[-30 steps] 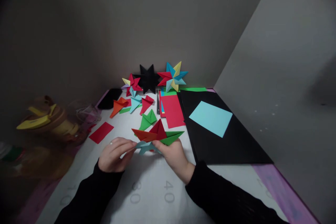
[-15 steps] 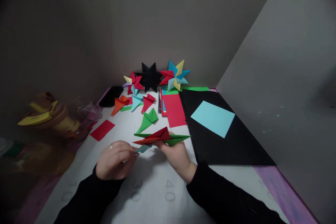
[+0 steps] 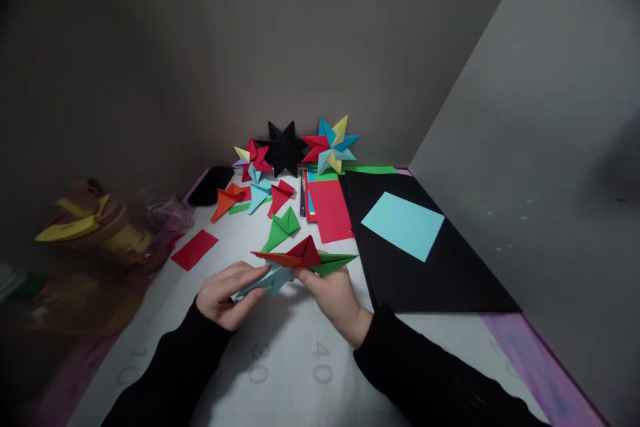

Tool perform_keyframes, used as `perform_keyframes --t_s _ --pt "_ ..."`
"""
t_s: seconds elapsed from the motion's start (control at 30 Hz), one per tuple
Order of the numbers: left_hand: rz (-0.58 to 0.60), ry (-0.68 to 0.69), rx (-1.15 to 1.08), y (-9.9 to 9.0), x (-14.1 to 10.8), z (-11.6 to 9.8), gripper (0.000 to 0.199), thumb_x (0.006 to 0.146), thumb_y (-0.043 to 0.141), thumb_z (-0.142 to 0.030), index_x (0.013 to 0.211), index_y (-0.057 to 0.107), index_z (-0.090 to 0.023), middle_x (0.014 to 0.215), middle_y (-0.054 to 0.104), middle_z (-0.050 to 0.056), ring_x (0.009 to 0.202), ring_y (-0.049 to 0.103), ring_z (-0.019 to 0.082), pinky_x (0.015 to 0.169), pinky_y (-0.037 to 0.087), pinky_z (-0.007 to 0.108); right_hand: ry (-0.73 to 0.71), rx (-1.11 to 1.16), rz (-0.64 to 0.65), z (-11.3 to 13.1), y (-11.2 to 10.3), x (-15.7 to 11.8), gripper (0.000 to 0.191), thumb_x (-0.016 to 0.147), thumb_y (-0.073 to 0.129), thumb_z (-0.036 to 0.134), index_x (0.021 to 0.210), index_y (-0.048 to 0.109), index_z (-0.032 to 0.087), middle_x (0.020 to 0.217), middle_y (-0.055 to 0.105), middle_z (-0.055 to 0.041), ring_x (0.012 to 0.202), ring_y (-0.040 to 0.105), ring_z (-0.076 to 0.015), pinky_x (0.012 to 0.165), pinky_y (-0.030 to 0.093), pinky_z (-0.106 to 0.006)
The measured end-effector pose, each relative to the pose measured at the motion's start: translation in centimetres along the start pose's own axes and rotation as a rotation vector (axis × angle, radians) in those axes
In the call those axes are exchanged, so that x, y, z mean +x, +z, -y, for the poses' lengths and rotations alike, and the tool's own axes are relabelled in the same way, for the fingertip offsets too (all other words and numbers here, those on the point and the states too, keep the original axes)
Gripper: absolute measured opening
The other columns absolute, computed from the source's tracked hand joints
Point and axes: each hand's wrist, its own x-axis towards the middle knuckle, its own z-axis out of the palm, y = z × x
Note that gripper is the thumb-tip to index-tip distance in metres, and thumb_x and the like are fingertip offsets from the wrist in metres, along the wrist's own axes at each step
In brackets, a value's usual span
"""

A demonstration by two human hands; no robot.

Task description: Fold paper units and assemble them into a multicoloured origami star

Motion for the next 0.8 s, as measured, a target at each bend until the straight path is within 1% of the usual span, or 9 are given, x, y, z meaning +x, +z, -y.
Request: perform_keyframes --t_s 0.1,0.2,0.27,0.33,0.43,0.5,0.57,0.63,0.8 --pt "0.075 -0.128 -0.042 0.0 -0.3 -0.3 0.031 0.076 0.061 -0.014 0.106 0.066 -0.02 0.081 0.067 0.008 0.07 0.061 0.016 0.06 0.051 0.026 0.01 0.012 0.006 0.1 0.1 -0.1 0.031 0.065 0.074 0.029 0.095 0.068 0.023 0.098 0.071 -0.0047 0.093 0.064 -0.0261 0.088 0.047 -0.042" --pt "0.161 -0.16 -0.064 0.1 -0.4 -0.4 0.03 0.077 0.06 -0.022 0.105 0.067 -0.018 0.084 0.066 0.01 0.076 0.062 0.018 0.065 0.052 0.029 0.017 0.014 0.028 0.0 0.2 -0.1 0.035 0.066 0.074 0.029 0.1 0.066 0.023 0.101 0.07 -0.0053 0.098 0.062 -0.0264 0.091 0.046 -0.042" --pt "0.181 -0.168 -0.058 0.1 -0.5 -0.2 0.032 0.078 0.059 -0.024 0.109 0.065 -0.018 0.083 0.067 0.009 0.074 0.063 0.018 0.065 0.052 0.028 0.008 0.027 0.059 0.0 0.2 -0.1 0.034 0.067 0.073 0.029 0.1 0.066 0.022 0.101 0.07 -0.0057 0.1 0.062 -0.0264 0.092 0.046 -0.042" --pt "0.121 -0.163 0.01 0.1 -0.6 0.2 0.029 0.079 0.058 -0.021 0.106 0.066 -0.019 0.081 0.069 0.008 0.07 0.065 0.017 0.062 0.052 0.026 0.004 0.051 0.076 -0.1 0.2 0.0 0.032 0.068 0.072 0.029 0.099 0.066 0.02 0.101 0.07 -0.0062 0.099 0.063 -0.0261 0.091 0.047 -0.042" --pt "-0.06 -0.122 0.189 0.0 -0.8 1.0 0.02 0.078 0.061 -0.015 0.097 0.068 -0.018 0.083 0.072 0.007 0.069 0.066 0.014 0.06 0.051 0.021 0.03 0.104 0.099 -0.2 0.2 0.0 0.031 0.071 0.071 0.028 0.099 0.066 0.019 0.103 0.07 -0.0066 0.095 0.065 -0.025 0.089 0.049 -0.041" --pt "-0.133 -0.087 0.301 -0.1 -1.1 1.4 0.019 0.078 0.062 -0.014 0.095 0.068 -0.018 0.084 0.072 0.007 0.069 0.067 0.013 0.061 0.052 0.02 0.057 0.127 0.116 -0.2 0.2 -0.1 0.03 0.072 0.07 0.029 0.1 0.066 0.018 0.1 0.071 -0.0067 0.092 0.066 -0.0246 0.088 0.05 -0.041" --pt "-0.132 -0.066 0.395 0.0 -1.5 1.6 0.018 0.08 0.06 -0.016 0.097 0.067 -0.019 0.086 0.073 0.006 0.072 0.067 0.014 0.065 0.052 0.021 0.08 0.127 0.116 -0.2 0.3 -0.1 0.03 0.072 0.071 0.031 0.098 0.066 0.018 0.098 0.071 -0.0072 0.091 0.066 -0.0253 0.086 0.051 -0.041" --pt "-0.096 -0.089 0.476 0.0 -1.8 1.6 0.017 0.084 0.055 -0.019 0.097 0.066 -0.018 0.086 0.073 0.006 0.073 0.068 0.015 0.067 0.052 0.022 0.096 0.128 0.114 -0.2 0.3 -0.1 0.031 0.071 0.071 0.032 0.098 0.067 0.017 0.099 0.071 -0.0081 0.094 0.065 -0.0267 0.085 0.052 -0.042" --pt "0.005 -0.282 0.545 0.4 -1.6 1.3 0.027 0.09 0.039 -0.028 0.088 0.064 -0.017 0.071 0.069 0.005 0.066 0.065 0.016 0.062 0.048 0.024 0.132 0.157 0.152 0.0 0.3 0.1 0.037 0.07 0.072 0.033 0.104 0.066 0.017 0.103 0.07 -0.009 0.1 0.063 -0.0279 0.088 0.051 -0.044"
